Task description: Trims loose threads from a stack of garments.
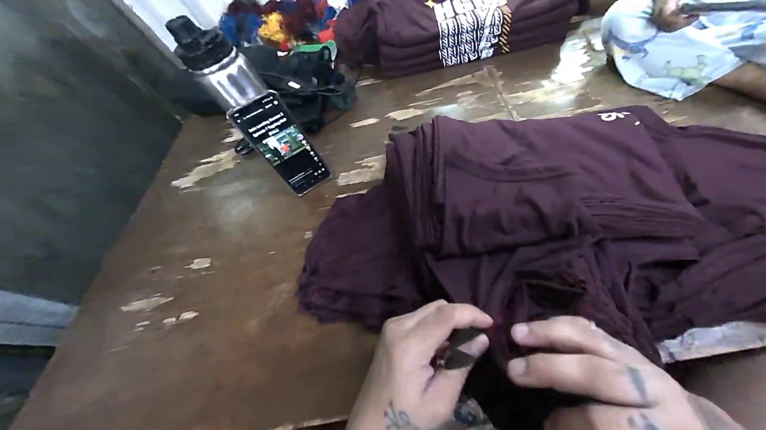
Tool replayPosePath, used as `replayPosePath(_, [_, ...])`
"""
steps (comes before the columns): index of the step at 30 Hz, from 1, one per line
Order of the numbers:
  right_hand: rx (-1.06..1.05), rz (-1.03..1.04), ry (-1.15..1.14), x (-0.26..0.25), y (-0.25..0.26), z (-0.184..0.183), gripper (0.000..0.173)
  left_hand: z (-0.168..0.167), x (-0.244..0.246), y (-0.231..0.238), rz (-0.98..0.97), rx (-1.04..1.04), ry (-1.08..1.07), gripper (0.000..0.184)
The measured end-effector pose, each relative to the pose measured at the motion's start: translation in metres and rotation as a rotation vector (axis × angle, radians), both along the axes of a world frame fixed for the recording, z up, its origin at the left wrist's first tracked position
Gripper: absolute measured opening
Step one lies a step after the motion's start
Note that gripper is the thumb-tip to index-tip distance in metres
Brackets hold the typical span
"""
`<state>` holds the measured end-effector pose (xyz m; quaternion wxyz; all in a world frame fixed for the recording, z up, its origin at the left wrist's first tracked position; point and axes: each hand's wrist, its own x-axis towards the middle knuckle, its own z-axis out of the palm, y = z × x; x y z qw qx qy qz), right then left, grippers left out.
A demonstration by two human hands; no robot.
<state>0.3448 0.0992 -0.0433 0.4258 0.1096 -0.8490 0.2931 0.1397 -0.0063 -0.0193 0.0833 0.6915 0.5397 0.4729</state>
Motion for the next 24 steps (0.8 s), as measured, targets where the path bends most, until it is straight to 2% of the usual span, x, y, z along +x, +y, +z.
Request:
replayPosePath(2, [-0.038,0.112,-0.002,-0.004,0.004,0.002,0.020,-0.004,0.001,0.001,-0.024,-0.022,-0.039,0.032])
replayPosePath(5, [-0.082,0.217,-0.048,-0.003,0.013,0.006,0.027,-0.016,0.005,0.002,-0.004,-0.033,0.013,0.021])
replayPosePath(7, [-0.107,0.227,-0.097,0.005,0.015,0.001,0.027,-0.024,0.006,0.000,0.058,0.006,0.002,0.016])
replayPosePath(11, [-0.302,0.221,-0.097,0.023,0.012,-0.014,0.021,-0.031,0.005,0.000,0.028,0.109,-0.226,0.022])
replayPosePath(14, [-0.301,0.179,-0.061,0.029,0.008,-0.021,0.018,-0.032,0.011,0.002,0.011,0.114,-0.304,0.022])
replayPosePath(18, [-0.317,0.120,-0.033,0.037,0.004,-0.019,0.014,-0.026,0.020,-0.008,0.157,0.059,-0.151,0.044])
replayPosePath(24, [-0.279,0.099,-0.030,0.036,-0.001,-0.006,0.022,-0.020,0.031,-0.041,0.196,0.084,0.171,0.024])
